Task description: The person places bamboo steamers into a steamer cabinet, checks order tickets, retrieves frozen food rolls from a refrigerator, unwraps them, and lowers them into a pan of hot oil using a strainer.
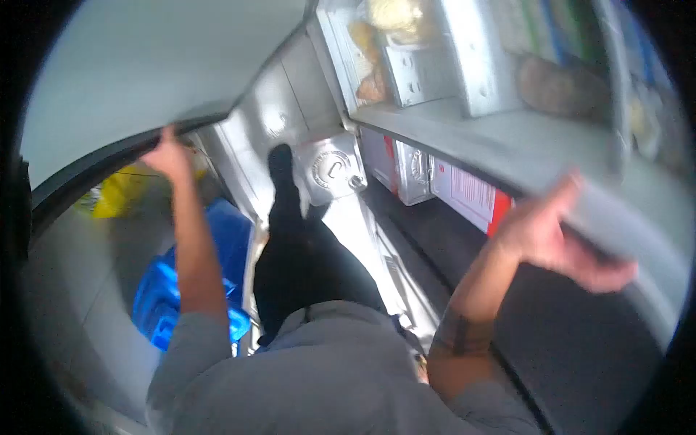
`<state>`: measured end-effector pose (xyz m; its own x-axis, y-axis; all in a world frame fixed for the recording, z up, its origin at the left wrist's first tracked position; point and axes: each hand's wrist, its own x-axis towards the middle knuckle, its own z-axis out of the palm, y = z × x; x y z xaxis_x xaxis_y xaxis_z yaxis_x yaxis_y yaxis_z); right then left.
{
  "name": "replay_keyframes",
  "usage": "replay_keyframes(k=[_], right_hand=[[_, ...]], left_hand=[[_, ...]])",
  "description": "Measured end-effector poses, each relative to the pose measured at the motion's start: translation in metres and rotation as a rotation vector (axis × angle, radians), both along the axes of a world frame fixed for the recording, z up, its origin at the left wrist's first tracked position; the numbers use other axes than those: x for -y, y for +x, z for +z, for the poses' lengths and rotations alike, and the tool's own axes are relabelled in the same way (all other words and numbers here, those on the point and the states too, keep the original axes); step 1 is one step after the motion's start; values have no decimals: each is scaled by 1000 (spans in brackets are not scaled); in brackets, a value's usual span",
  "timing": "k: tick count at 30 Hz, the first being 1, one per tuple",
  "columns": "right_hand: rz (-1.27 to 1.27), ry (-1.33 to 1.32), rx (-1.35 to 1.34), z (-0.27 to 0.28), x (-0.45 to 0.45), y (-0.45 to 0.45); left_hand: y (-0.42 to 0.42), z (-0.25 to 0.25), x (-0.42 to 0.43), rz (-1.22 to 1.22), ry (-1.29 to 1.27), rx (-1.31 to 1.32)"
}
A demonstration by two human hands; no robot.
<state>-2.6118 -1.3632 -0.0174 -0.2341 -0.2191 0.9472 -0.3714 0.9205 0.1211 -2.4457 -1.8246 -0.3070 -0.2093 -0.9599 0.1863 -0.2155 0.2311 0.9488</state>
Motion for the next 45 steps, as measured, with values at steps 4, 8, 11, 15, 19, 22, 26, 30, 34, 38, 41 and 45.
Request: replay_keyframes(k=[4, 8, 11, 15, 19, 22, 26, 30, 34, 38, 41, 45], right_hand=[[167, -107, 32, 1, -11, -2], [-22, -260, 81, -1, 0, 5], [-219, -158, 13, 4, -10, 15], [-572, 221, 81, -3, 9, 12], [-531, 241, 106, -7, 8, 16], [-519, 203, 197, 15, -51, 47], [-938, 1157, 50, 5, -25, 38], [-816, 571, 143, 6, -52, 58], [-685, 375, -105, 16, -49, 40], [-623, 360, -48, 13, -56, 44], [-572, 258, -10, 8, -53, 41], [-642, 598, 22, 11, -56, 47]], left_hand=[[-8, -16, 30, 39, 27, -75], [26, -106, -26, -156, 297, 96], [-4, -139, -189, -782, 452, 459], [-178, -50, -317, -1383, 497, -162], [-321, -6, -367, -1645, 231, -256], [-400, -5, -424, -1595, 342, -281], [-441, -7, -455, -1647, 303, -199], [-437, -3, -452, -1709, 295, -150], [-430, 0, -442, -1746, 294, -110], [-427, 4, -435, -1775, 272, -96], [-420, 5, -428, -1789, 253, -88], [-407, 17, -401, -1815, 212, -80]])
